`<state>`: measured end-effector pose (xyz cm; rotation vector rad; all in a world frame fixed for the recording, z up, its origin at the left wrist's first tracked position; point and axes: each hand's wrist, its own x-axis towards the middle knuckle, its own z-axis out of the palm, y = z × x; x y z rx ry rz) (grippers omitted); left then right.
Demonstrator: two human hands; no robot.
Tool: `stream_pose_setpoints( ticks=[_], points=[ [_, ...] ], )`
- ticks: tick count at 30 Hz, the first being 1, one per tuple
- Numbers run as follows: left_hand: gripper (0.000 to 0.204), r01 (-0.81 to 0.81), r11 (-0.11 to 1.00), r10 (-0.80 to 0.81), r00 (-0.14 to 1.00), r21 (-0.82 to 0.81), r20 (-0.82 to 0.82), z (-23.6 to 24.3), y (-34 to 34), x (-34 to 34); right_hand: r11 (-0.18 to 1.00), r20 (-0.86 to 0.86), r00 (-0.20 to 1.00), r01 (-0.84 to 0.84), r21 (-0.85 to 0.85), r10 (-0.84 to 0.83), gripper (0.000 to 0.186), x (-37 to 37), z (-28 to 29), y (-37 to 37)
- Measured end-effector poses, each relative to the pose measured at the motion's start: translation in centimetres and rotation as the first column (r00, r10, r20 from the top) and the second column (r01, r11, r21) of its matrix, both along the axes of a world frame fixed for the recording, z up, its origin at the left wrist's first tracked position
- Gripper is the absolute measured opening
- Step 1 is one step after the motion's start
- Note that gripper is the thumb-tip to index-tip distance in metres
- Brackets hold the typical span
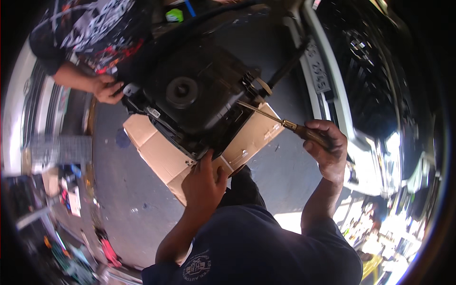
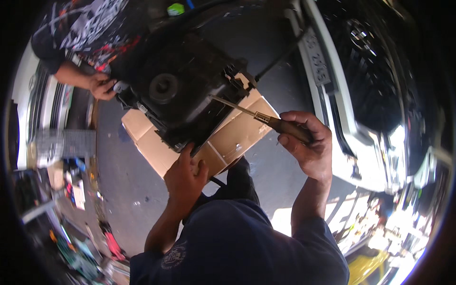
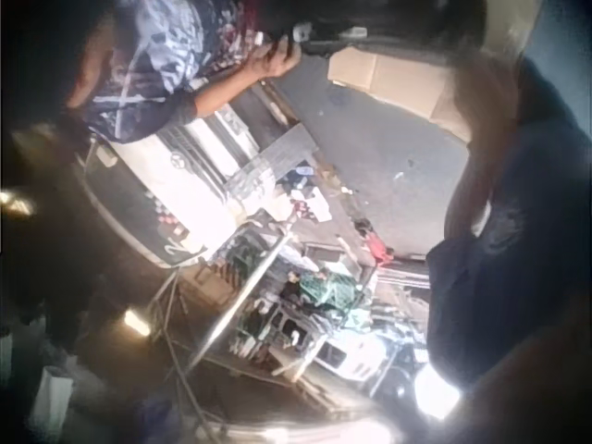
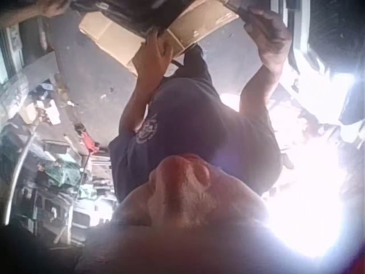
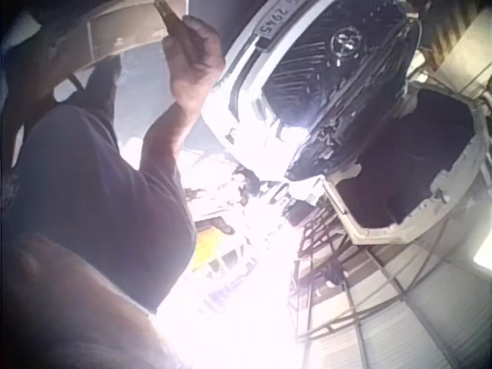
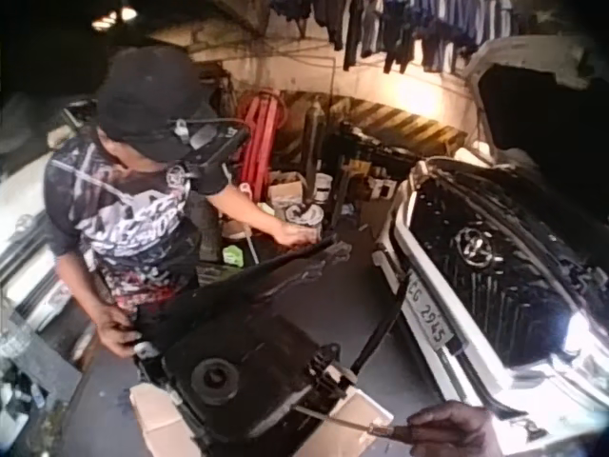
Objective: The person places cardboard on a drum, sets down a car part with a coworker, and disassembles the car part using screwdrivers.
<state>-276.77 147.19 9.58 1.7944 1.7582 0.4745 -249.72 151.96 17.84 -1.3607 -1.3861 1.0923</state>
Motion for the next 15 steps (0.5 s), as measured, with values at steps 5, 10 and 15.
stream_pose_setpoints(
  ticks=[5, 10, 15],
  points=[
    [0.042, -0.319, 0.944, 0.300, 0.936, -0.085, -0.184, 0.8, 0.1, 3.9, 0.973, -0.017, 0.973, -0.230, 0.003, 0.230, 0.036, 2.0, 0.1, 7.2],
    [0.028, -0.478, 0.878, 0.460, 0.856, -0.024, -0.235, 1.2, 0.8, 5.5, 0.906, -0.053, 0.909, -0.406, 0.115, 0.414, 0.033, 1.7, 1.1, 13.4],
    [0.023, -0.590, 0.799, 0.601, 0.778, 0.117, -0.181, 0.5, -0.2, 6.3, 0.837, -0.081, 0.836, -0.529, 0.142, 0.542, 0.032, -2.7, 2.8, 15.6]
  ],
)
